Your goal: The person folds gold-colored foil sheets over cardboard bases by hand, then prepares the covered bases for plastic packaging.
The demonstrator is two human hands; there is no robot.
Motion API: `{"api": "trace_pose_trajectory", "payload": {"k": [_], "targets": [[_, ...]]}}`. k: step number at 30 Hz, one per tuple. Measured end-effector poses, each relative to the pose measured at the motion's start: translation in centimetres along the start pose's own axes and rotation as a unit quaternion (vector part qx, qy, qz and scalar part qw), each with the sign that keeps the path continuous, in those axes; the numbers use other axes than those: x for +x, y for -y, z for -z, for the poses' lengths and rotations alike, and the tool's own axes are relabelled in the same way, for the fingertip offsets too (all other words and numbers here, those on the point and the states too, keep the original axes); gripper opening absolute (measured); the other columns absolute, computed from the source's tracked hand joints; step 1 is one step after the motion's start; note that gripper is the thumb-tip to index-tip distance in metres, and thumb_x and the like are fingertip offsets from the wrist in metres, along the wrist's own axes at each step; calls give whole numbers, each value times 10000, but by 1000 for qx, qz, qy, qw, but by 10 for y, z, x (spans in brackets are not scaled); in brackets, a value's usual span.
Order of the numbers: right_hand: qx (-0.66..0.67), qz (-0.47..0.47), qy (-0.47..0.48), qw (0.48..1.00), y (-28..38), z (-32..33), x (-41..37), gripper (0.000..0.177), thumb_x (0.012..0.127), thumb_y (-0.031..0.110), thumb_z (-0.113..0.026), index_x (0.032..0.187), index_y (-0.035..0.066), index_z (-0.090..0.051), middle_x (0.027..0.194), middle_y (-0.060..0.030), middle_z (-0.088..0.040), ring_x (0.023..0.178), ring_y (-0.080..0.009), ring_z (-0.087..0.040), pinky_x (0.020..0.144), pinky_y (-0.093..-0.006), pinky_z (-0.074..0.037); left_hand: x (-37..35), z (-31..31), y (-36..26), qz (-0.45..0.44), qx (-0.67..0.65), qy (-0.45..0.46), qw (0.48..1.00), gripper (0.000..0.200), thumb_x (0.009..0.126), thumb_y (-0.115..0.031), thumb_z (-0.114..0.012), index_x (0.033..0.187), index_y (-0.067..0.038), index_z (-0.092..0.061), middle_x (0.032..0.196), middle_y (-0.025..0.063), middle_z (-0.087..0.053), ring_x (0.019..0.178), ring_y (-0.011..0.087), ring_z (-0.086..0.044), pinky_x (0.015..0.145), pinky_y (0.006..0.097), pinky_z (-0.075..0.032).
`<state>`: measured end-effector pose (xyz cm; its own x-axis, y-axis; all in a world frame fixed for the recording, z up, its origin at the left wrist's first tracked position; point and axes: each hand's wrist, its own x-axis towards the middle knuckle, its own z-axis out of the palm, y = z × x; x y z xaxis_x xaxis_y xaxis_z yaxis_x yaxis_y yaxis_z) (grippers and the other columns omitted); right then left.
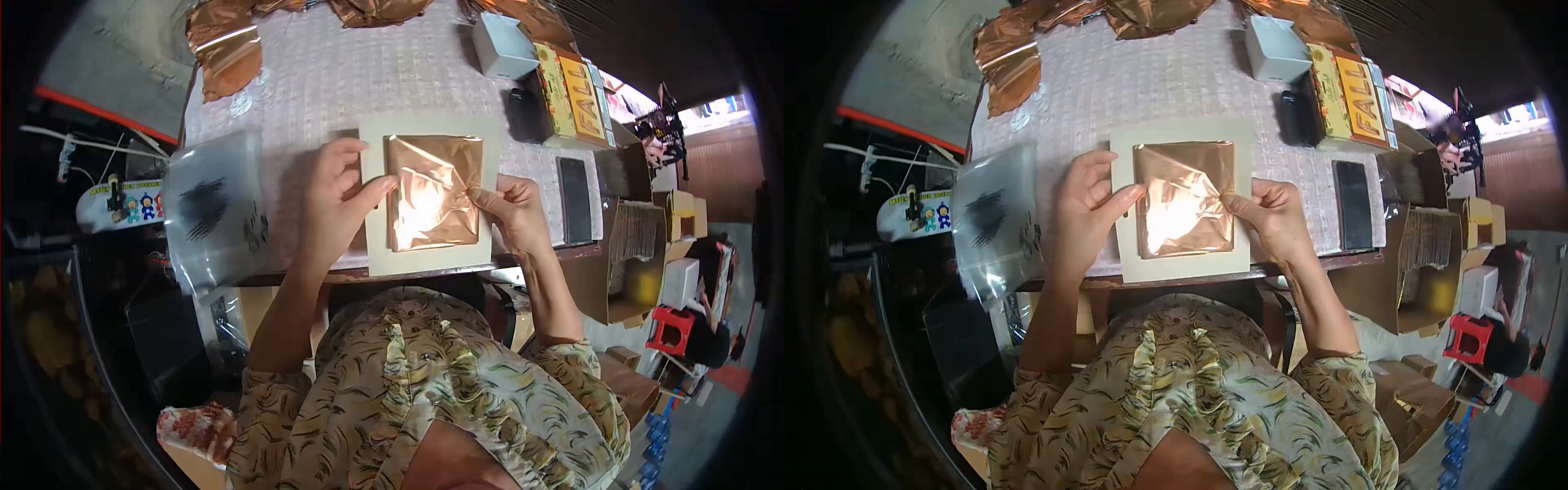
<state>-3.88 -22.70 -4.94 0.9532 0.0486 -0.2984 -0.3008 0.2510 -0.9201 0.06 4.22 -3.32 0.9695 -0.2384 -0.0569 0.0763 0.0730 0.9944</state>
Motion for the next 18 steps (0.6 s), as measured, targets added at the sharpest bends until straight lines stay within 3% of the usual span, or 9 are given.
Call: {"api": "trace_pose_trajectory", "payload": {"k": [2,5,7,9,10,12,14,16,18], "targets": [[7,-8,3,1000,4,-8,-6,116,931,19,-720,1019,-50,-751,858,-60,-746,706,-80,-643,620,-226,-503,2,-3,1,-5,3,-21,1000,831,896,55,-720,1563,-47,-235,1108,156,-685,1032,193,-684,850,283,-568],[-37,-20,-11,999,-4,-4,-17,120,930,13,-720,1020,-58,-752,874,-65,-751,717,-70,-637,627,-222,-502,2,7,-2,47,-2,44,998,954,882,59,-728,1601,-64,-112,1117,172,-679,1016,214,-692,847,297,-569],[-33,-25,-22,999,-17,7,-25,129,928,6,-720,1029,-68,-751,887,-77,-759,725,-71,-642,642,-225,-508,19,30,12,36,-4,79,996,867,899,5,-730,1598,-66,-221,1040,134,-702,1001,190,-697,837,300,-565],[-40,-42,-6,998,-23,13,-33,139,926,5,-723,1042,-69,-750,898,-87,-765,734,-73,-647,644,-232,-509,59,48,15,85,102,89,987,505,952,-79,-693,1429,-30,-537,952,101,-725,970,158,-697,817,284,-554],[-27,-45,0,999,-21,14,-37,149,928,0,-718,1057,-70,-747,919,-102,-770,760,-86,-666,675,-243,-530,78,40,15,86,104,93,986,505,952,-79,-693,1429,-30,-537,952,101,-725,970,158,-697,817,284,-554],[-1,-43,0,999,-26,18,-43,158,929,-4,-716,1069,-71,-745,930,-105,-771,776,-94,-676,698,-251,-542,123,12,13,-203,326,84,920,225,967,-141,-676,1154,-31,-733,871,102,-731,865,194,-711,780,303,-550],[23,-43,2,999,-27,21,-45,168,929,-8,-713,1081,-72,-742,941,-108,-771,792,-101,-685,720,-258,-554,164,-23,14,-251,372,175,876,166,933,-159,-695,1042,-56,-766,943,123,-725,889,291,-694,809,359,-552],[37,-55,-1,998,-24,21,-47,189,930,-14,-708,1108,-70,-737,969,-114,-771,823,-116,-696,757,-271,-567,198,-61,27,-370,427,256,784,182,930,-165,-681,1047,-45,-750,965,116,-706,949,313,-668,845,376,-541],[40,-60,-5,997,-22,21,-49,195,930,-12,-710,1114,-70,-735,976,-114,-770,824,-115,-694,754,-272,-567,218,-88,40,-411,462,294,729,184,899,-190,-694,1014,-57,-747,987,105,-706,964,343,-655,869,428,-528]]}}
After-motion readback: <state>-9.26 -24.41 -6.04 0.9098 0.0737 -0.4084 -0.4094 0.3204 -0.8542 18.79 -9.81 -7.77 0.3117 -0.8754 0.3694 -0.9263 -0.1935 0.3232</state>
